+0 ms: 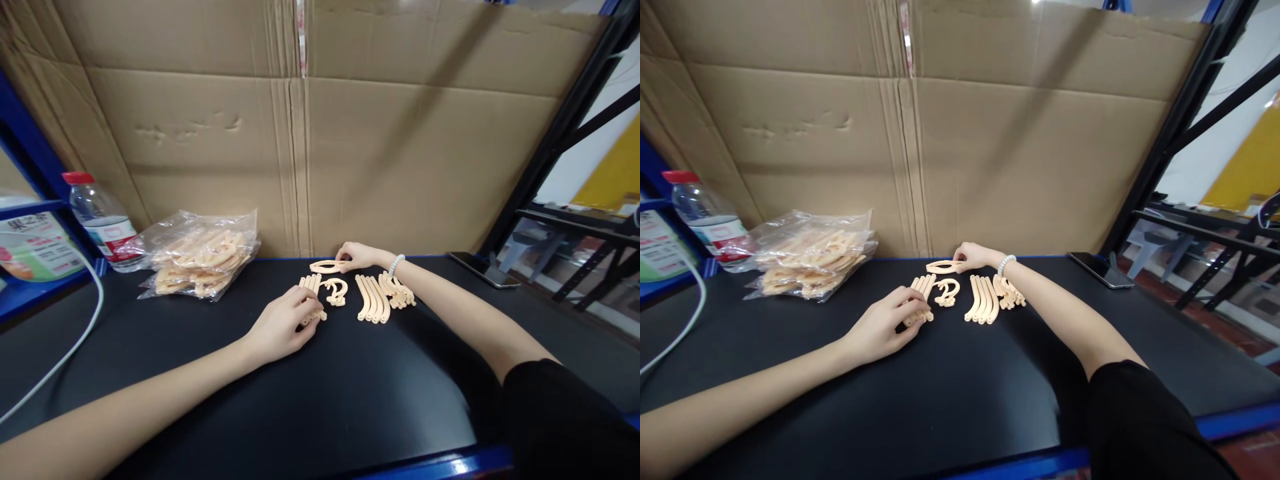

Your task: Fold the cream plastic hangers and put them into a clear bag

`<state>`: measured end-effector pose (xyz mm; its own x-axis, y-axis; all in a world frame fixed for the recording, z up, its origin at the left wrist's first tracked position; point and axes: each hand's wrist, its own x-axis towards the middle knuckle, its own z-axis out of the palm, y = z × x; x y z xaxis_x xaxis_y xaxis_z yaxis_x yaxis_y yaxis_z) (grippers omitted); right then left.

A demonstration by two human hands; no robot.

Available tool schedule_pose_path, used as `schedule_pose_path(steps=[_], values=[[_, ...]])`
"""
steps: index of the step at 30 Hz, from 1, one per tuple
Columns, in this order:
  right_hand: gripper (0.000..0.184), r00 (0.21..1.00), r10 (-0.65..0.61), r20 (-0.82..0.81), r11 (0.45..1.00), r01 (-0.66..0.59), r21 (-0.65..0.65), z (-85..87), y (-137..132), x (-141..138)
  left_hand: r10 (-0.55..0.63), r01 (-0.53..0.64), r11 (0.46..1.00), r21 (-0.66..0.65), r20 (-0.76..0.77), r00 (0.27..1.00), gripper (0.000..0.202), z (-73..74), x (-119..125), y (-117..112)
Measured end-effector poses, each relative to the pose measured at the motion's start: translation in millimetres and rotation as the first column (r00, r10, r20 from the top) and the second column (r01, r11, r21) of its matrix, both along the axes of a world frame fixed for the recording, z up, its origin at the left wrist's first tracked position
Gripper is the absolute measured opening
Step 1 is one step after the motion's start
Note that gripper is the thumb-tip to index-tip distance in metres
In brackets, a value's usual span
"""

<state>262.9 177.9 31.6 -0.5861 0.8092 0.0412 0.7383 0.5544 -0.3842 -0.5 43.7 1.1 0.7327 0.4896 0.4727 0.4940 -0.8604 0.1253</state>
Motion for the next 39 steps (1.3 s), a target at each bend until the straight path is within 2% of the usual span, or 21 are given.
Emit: schedule_pose_path(steps=[7,11,16,18,21,23,25,29,32,35,37,39], values=[[0.017,0.976,-0.073,-0.208,0.996,0.081,0.030,-14.2,-8.6,1.3,-0.005,0.005,1.000,0.006,0.009,1.000,0.018,0.5,0.3,-0.1],[0.019,0.901,-0.154,-0.406,0.985,0.175,0.013,-14.8,-11.7,0.4,-0.018,0.018,1.000,0.004,0.029,0.999,0.018,0.8,0.5,-0.9],[0.034,0.715,-0.211,-0.666,0.965,0.262,-0.024,6.0,-28.9,7.4,-0.018,0.017,1.000,0.016,0.031,0.999,0.018,-0.1,-1.0,-1.1],[0.039,0.641,-0.206,-0.740,0.961,0.275,-0.029,18.0,-45.9,13.8,-0.011,0.010,1.000,0.022,0.062,0.998,0.021,-0.1,-2.0,-0.7],[0.044,0.581,-0.187,-0.792,0.967,0.253,-0.042,30.4,-83.5,20.3,-0.013,0.007,1.000,0.027,0.221,0.975,0.030,0.7,-2.6,-2.4],[0.042,0.571,-0.176,-0.802,0.974,0.219,-0.058,31.0,-112.8,18.4,0.013,-0.007,1.000,-0.018,0.351,0.936,0.035,1.7,-0.9,-6.9],[0.038,0.571,-0.186,-0.800,0.981,0.161,-0.113,24.8,-140.7,11.4,0.065,-0.016,0.993,-0.119,0.418,0.906,0.039,2.9,2.8,-14.8],[0.032,0.629,-0.126,-0.768,0.992,0.079,-0.098,1.5,-181.5,-8.2,0.084,0.061,0.937,-0.345,0.391,0.917,0.047,5.1,13.4,-34.1],[0.034,0.620,-0.105,-0.778,0.994,0.094,-0.059,-11.7,-198.3,-19.1,0.085,0.088,0.881,-0.465,0.337,0.938,0.030,4.8,19.3,-42.7],[0.041,0.590,-0.113,-0.799,0.992,0.111,-0.059,-15.9,-206.5,-23.3,0.099,0.078,0.858,-0.507,0.314,0.944,0.012,2.7,21.2,-43.7],[0.038,0.584,-0.127,-0.802,0.991,0.113,-0.075,-16.0,-207.8,-22.1,0.120,0.075,0.853,-0.516,0.334,0.935,0.010,1.1,20.9,-42.6],[0.027,0.615,-0.137,-0.776,0.989,0.126,-0.075,-15.9,-206.4,-18.6,0.165,0.055,0.853,-0.518,0.369,0.915,0.011,-0.3,20.1,-41.6]])
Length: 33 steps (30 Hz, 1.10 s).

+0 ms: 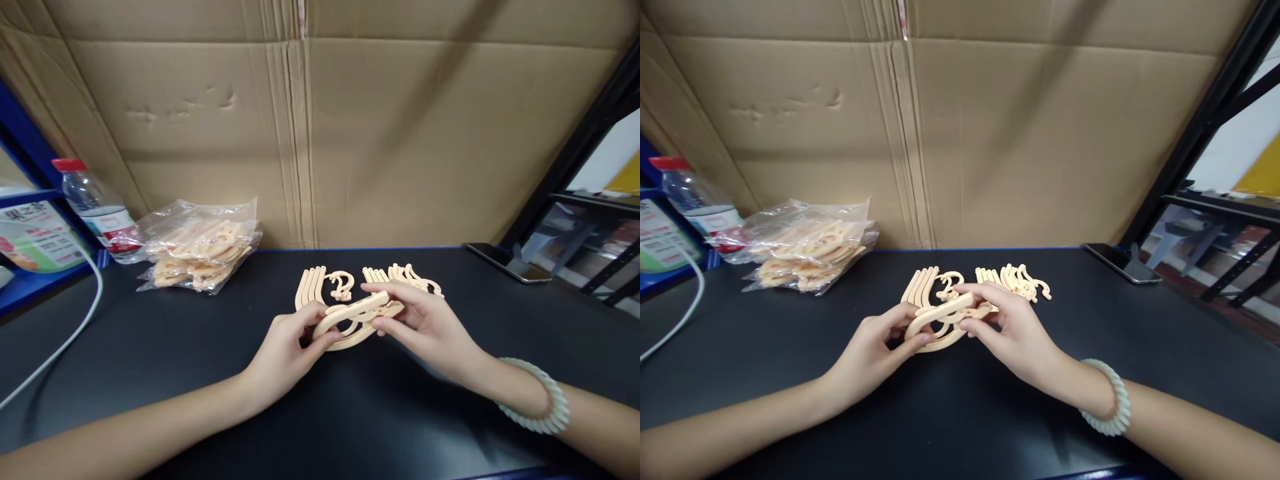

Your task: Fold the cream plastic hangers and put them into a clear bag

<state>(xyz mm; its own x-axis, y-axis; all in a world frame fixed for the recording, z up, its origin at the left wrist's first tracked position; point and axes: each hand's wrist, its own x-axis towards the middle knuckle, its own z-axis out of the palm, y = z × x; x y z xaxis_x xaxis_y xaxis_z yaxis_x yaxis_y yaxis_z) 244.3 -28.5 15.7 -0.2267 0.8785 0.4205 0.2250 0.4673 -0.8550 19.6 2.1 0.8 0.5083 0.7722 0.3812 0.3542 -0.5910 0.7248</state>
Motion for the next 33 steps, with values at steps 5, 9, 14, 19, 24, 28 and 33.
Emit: schedule_pose_path(steps=[5,9,14,19,24,28,33], values=[[0.014,0.986,-0.053,0.158,0.999,0.052,0.014,0.3,6.7,10.0,0.095,-0.089,0.995,-0.041,0.160,0.983,0.010,-2.1,-2.3,-0.7],[0.019,0.956,-0.109,0.272,0.991,0.083,0.104,1.7,9.6,11.9,0.127,-0.137,0.990,0.039,0.182,0.975,0.011,-1.8,-3.1,-2.6],[0.022,0.987,-0.143,0.074,0.989,0.140,0.038,-1.8,15.8,12.5,0.129,-0.129,0.991,-0.016,0.255,0.958,0.022,-0.6,-2.4,-3.7],[0.027,0.973,-0.008,-0.231,0.987,-0.030,-0.159,-3.7,21.7,11.3,-0.049,0.051,0.999,-0.014,0.115,0.992,0.025,6.8,-4.4,-4.9],[0.021,0.959,0.091,-0.269,0.973,-0.143,-0.181,-5.8,17.5,3.5,-0.192,0.192,0.981,-0.037,-0.017,0.981,0.030,13.0,-5.3,-5.0],[0.017,0.955,0.069,-0.289,0.980,-0.119,-0.158,-9.5,11.4,-5.2,-0.305,0.385,0.843,-0.376,0.256,0.917,0.045,10.0,-2.0,3.4],[0.014,0.955,0.069,-0.287,0.988,-0.105,-0.112,-13.2,7.8,-10.5,-0.220,0.419,0.605,-0.677,0.363,0.905,0.042,7.4,2.5,12.7]])
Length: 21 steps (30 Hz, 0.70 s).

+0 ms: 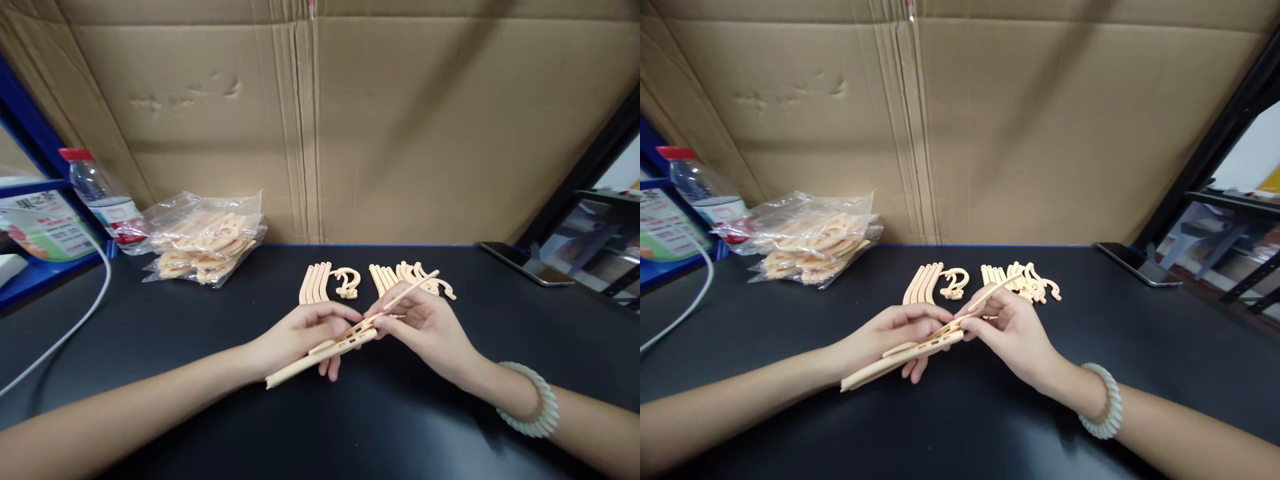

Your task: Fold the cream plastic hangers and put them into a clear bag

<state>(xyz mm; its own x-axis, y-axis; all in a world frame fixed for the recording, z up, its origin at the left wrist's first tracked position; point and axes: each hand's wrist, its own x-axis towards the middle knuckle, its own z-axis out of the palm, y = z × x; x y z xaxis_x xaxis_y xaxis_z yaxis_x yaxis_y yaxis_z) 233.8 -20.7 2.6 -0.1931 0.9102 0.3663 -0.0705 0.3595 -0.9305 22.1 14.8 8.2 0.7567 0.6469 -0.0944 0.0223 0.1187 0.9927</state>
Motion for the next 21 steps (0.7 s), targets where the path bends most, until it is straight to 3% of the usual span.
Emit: schedule_pose_path(steps=[4,9,15,21], values=[[0.005,0.990,-0.005,0.140,0.998,-0.004,0.065,-2.0,-1.6,1.2,0.001,0.035,0.986,0.165,-0.209,0.978,0.032,3.2,0.6,-0.9],[0.013,0.945,-0.100,0.310,0.938,-0.014,0.347,-4.6,-3.2,2.3,-0.015,0.110,0.938,0.329,-0.278,0.960,0.033,4.3,0.8,-3.7],[0.022,0.861,-0.229,0.455,0.781,-0.116,0.614,-8.1,-6.6,6.0,-0.054,0.222,0.863,0.453,-0.354,0.934,0.036,8.2,0.6,-8.0],[0.020,0.770,-0.335,0.543,0.570,-0.293,0.768,-4.9,-7.6,11.2,-0.062,0.257,0.818,0.515,-0.365,0.929,0.031,10.6,0.4,-11.0]])
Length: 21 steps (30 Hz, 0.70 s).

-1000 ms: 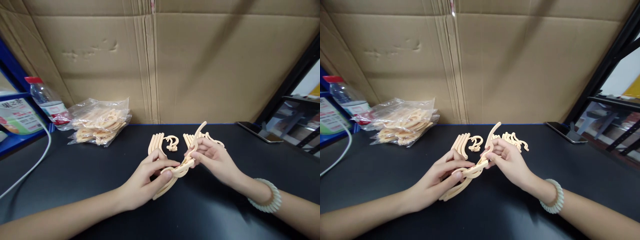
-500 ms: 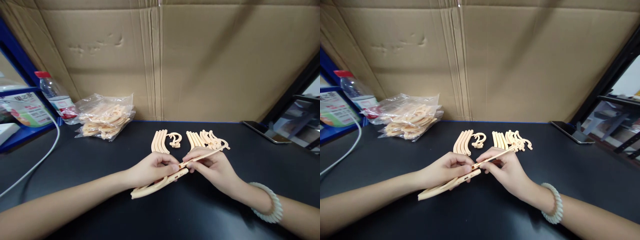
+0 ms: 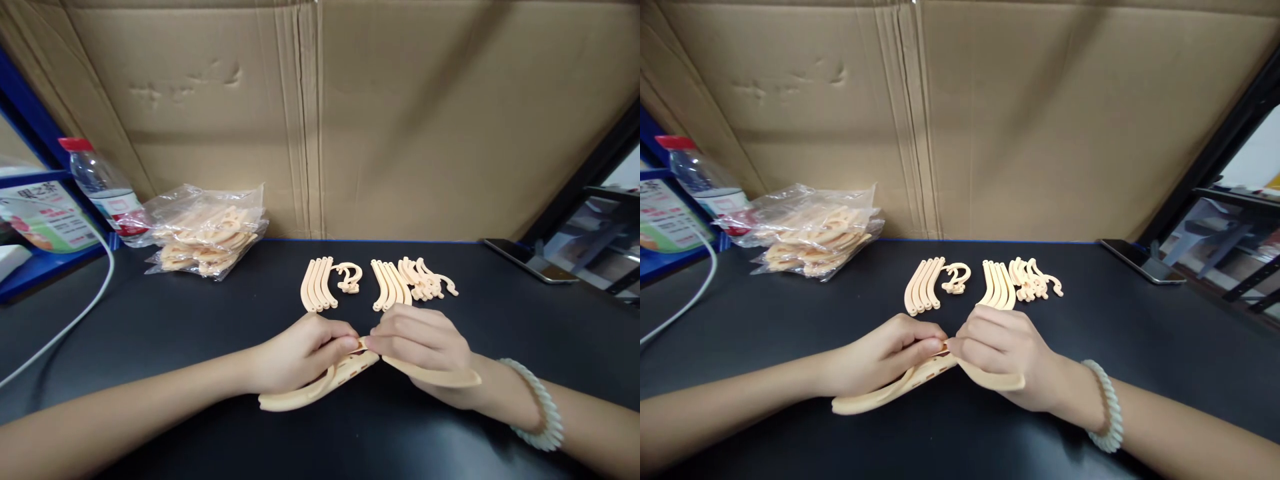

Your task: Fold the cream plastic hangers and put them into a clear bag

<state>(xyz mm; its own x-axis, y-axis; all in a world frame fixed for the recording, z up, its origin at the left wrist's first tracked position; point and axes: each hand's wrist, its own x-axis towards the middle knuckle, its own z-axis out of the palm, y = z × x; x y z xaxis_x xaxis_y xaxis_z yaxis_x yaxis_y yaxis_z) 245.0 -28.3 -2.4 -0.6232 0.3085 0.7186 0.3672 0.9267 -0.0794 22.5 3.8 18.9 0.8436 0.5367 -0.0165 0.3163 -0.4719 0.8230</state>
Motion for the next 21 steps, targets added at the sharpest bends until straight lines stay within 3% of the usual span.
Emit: schedule_pose_path(steps=[4,7,10,13,15,16,18,20,21], values=[[0.020,0.996,-0.036,0.081,0.972,0.016,0.233,11.1,-3.7,-1.1,0.010,-0.010,1.000,-0.001,0.027,1.000,0.034,-1.4,-0.4,-0.9],[0.023,0.995,0.020,0.101,0.939,-0.054,0.340,21.4,-11.3,-3.4,0.065,-0.054,0.989,-0.136,0.077,0.995,0.041,-5.3,-1.3,1.6],[0.026,0.998,-0.024,-0.056,0.988,0.032,0.154,32.5,-12.2,-0.2,0.111,-0.035,0.919,-0.394,0.170,0.979,0.041,-12.0,-2.3,8.2],[0.023,0.956,-0.250,-0.153,0.965,0.233,-0.122,45.4,3.6,19.8,0.162,0.074,0.802,-0.593,0.335,0.928,0.037,-18.6,-2.5,17.0],[0.022,0.909,-0.401,-0.112,0.886,0.353,-0.301,52.9,20.6,42.8,0.207,0.132,0.753,-0.645,0.422,0.883,0.034,-20.5,-2.1,21.4],[0.021,0.890,-0.452,-0.056,0.818,0.388,-0.425,55.6,29.2,55.7,0.238,0.138,0.738,-0.660,0.446,0.863,0.033,-20.5,-1.7,22.7],[0.026,0.855,-0.514,0.062,0.625,0.424,-0.656,58.5,43.8,79.7,0.314,0.116,0.713,-0.692,0.463,0.829,0.031,-19.1,-0.9,23.7],[0.038,0.823,-0.553,0.129,0.482,0.443,-0.756,57.7,53.2,96.9,0.381,0.097,0.676,-0.731,0.459,0.803,0.028,-16.7,-0.4,23.6],[0.043,0.812,-0.563,0.157,0.438,0.454,-0.776,56.2,56.2,102.0,0.407,0.093,0.654,-0.751,0.453,0.793,0.027,-15.5,-0.3,23.4]])
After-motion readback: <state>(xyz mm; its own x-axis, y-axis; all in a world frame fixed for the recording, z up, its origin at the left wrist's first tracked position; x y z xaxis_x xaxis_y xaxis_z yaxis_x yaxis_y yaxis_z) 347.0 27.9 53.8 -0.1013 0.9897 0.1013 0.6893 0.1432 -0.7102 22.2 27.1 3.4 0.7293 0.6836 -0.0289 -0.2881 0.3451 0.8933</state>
